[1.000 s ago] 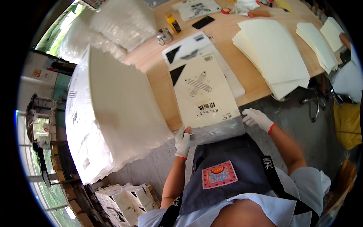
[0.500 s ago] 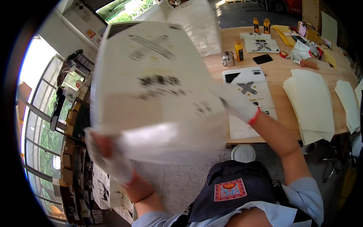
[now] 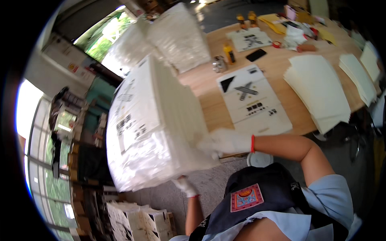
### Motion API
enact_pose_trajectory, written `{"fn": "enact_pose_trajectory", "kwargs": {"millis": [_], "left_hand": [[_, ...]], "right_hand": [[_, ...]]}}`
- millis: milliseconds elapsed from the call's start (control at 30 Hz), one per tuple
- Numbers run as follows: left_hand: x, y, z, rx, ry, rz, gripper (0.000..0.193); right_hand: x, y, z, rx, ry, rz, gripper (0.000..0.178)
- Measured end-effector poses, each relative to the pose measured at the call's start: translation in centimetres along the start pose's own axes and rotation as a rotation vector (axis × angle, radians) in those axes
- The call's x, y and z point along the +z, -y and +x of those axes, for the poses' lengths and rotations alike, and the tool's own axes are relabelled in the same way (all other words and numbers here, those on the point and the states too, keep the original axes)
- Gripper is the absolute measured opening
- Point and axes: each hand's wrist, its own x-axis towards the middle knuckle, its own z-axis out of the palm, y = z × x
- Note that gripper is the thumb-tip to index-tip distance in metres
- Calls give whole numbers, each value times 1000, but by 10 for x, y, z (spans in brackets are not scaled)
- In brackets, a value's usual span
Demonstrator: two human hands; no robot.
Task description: The person repeatedly picks up sheets of white paper from a stack on a table and places them into a clear plastic bag. The process is repeated continuously throughout the video.
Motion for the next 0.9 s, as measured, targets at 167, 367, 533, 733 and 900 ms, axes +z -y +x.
{"fn": "enact_pose_trajectory", "kwargs": {"millis": [167, 367, 533, 733, 900], "left_hand": [[155, 39, -82, 182, 933, 407, 26], [299, -28, -78, 502, 1114, 781, 25], [344, -11, -69, 293, 1326, 940, 11], [349, 26, -43, 278, 1279, 561, 21], [350, -34, -45, 510, 1142, 663, 27]], "right_hand": [[20, -118, -109, 462, 57, -84, 43], [14, -129, -213, 756, -508, 186, 36], [30, -131, -251, 806, -632, 196, 33], [19, -155, -241, 652, -721, 265, 37], [-40, -148, -171, 624, -892, -182, 46]]}}
